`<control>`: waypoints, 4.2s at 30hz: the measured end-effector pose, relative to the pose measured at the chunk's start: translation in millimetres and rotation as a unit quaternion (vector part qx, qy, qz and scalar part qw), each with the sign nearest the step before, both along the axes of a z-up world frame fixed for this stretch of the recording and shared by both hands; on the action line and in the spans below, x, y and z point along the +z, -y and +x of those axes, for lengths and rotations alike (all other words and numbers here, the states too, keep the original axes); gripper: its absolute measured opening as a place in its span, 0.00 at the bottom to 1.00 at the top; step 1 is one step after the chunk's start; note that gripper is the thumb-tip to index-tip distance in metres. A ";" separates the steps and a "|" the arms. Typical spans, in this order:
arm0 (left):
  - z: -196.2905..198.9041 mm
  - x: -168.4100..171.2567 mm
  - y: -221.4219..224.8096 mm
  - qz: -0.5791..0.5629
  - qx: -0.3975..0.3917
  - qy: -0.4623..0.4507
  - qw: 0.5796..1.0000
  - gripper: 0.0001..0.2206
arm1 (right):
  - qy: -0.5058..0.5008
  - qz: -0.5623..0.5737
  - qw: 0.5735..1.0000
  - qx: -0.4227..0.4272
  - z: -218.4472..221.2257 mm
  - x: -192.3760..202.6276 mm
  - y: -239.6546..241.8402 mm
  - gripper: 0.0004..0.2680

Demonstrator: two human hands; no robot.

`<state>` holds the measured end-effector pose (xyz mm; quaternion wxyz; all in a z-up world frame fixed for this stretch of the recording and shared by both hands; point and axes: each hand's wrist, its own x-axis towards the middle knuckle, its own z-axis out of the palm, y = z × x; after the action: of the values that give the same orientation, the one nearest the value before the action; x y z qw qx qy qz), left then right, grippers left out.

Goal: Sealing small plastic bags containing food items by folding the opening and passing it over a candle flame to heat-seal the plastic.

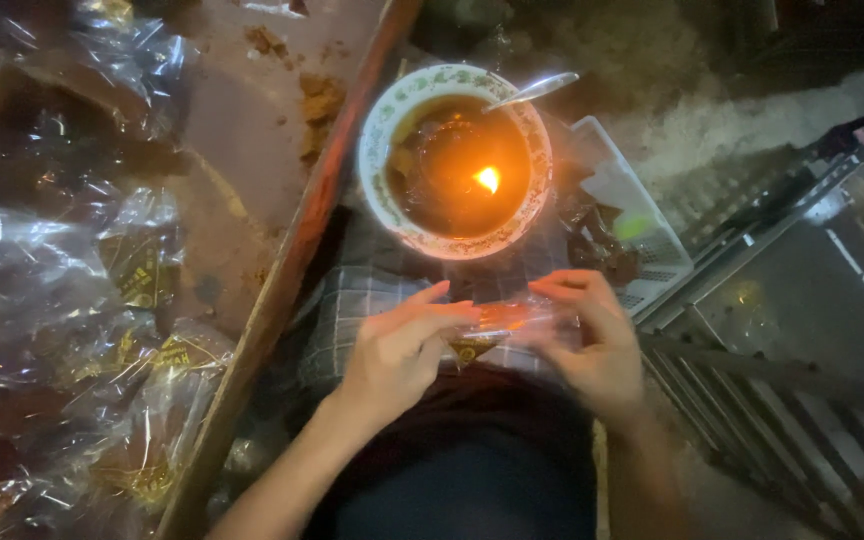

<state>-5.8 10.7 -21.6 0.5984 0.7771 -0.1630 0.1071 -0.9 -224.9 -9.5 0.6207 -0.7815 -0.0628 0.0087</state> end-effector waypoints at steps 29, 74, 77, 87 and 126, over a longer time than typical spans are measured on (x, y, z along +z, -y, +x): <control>10.7 -4.6 -7.7 0.065 0.132 -0.070 0.987 0.09 | 0.085 -0.118 0.987 -0.067 2.8 -12.4 -34.3 0.06; 72.6 9.9 36.7 -0.347 -0.054 -0.572 0.742 0.14 | -0.092 0.447 0.889 -0.047 -6.7 -10.1 4.9 0.09; 77.9 9.1 39.5 -0.361 -0.056 -0.571 0.735 0.14 | -0.083 0.426 0.899 -0.048 -6.4 -11.0 6.7 0.07; 78.9 -2.8 43.6 -0.390 -0.051 -0.559 0.730 0.14 | -0.085 0.418 0.904 -0.033 -5.8 -20.6 7.5 0.08; 10.1 16.4 6.1 -0.020 -0.074 -0.148 0.986 0.33 | -0.181 0.274 0.941 -0.079 -14.4 -25.4 -49.9 0.16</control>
<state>4.3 4.6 -5.2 0.6376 0.7581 -0.1273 -0.0502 -15.2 -175.0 -34.9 0.8102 -0.5690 0.1129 0.0836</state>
